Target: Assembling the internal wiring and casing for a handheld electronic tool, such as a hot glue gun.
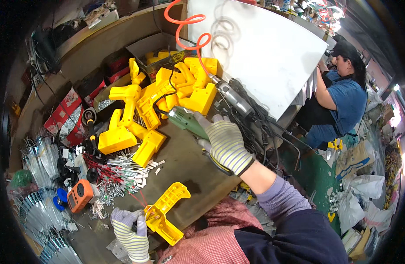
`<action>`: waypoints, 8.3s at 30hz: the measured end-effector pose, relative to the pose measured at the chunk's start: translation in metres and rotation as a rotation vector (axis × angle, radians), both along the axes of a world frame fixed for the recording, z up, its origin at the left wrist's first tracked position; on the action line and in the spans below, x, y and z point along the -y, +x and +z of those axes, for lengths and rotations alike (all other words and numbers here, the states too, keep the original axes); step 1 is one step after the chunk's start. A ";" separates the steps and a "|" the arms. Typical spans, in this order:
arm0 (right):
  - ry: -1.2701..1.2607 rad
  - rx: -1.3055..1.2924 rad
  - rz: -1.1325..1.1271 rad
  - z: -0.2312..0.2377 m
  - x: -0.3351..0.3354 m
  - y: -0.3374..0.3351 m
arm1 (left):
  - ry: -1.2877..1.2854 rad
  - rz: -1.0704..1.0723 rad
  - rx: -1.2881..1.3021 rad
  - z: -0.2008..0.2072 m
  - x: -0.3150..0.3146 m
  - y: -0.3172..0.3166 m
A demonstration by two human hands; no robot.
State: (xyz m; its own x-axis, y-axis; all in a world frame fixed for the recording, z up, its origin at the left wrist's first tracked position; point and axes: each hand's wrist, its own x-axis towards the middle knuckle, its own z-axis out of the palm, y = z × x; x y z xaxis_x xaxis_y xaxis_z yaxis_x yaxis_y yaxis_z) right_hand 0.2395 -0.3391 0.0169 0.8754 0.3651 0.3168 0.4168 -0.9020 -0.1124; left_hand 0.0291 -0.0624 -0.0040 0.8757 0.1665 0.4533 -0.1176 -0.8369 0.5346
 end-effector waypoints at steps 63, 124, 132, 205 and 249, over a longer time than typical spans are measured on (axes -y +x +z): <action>0.041 -0.161 1.058 -0.022 0.004 -0.077 | 0.292 0.541 -0.351 -0.012 -0.125 -0.009; 0.632 -0.598 0.970 -0.003 -0.100 -0.090 | 0.414 0.066 -0.439 0.008 -0.099 -0.001; 0.751 -0.548 0.811 -0.001 -0.107 -0.094 | -0.026 0.074 -0.113 0.031 -0.068 0.003; 0.308 -0.427 0.741 -0.010 -0.148 -0.096 | 0.553 0.307 -0.350 0.025 0.026 -0.051; 0.235 -0.095 1.108 0.001 -0.127 -0.108 | -0.627 0.089 -0.234 0.029 -0.011 -0.042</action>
